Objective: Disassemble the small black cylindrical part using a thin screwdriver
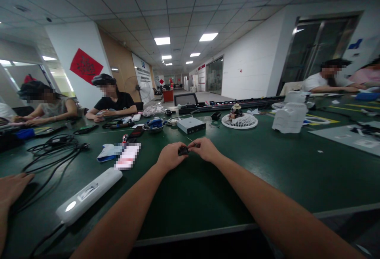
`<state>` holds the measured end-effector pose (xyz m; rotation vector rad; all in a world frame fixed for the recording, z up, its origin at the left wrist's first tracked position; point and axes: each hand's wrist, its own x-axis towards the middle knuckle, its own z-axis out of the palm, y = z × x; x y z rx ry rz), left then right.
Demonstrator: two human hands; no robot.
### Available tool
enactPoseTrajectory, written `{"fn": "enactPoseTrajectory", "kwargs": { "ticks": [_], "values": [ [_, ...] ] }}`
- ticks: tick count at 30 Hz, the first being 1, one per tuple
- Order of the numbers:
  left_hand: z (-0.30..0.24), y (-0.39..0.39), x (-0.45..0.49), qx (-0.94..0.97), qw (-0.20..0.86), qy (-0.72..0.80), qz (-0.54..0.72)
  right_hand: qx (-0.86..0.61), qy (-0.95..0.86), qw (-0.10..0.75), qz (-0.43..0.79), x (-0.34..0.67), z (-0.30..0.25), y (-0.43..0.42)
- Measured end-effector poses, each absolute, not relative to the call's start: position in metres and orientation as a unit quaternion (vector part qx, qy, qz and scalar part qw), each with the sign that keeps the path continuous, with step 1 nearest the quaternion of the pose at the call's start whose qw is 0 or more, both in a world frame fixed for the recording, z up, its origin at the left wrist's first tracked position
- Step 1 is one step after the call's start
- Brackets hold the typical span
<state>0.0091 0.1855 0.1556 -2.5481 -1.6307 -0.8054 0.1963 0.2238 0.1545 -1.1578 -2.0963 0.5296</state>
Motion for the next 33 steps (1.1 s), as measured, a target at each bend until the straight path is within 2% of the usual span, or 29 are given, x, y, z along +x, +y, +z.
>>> {"fn": "enactPoseTrajectory", "kwargs": {
  "ticks": [14,20,33],
  "values": [
    [0.1566,0.1843,0.0086,-0.831,-0.006,-0.485,-0.272,-0.467,-0.784,0.335,0.235,0.1948,0.1511,0.2242],
    [0.1581,0.1823,0.0116,-0.814,0.008,-0.515,-0.270,-0.463,-0.801,0.348,0.152,0.1912,0.1525,0.2209],
    [0.1555,0.1866,0.0084,-0.825,-0.003,-0.499,-0.264,-0.452,-0.823,0.320,0.129,0.1942,0.1539,0.2231]
  ]
}}
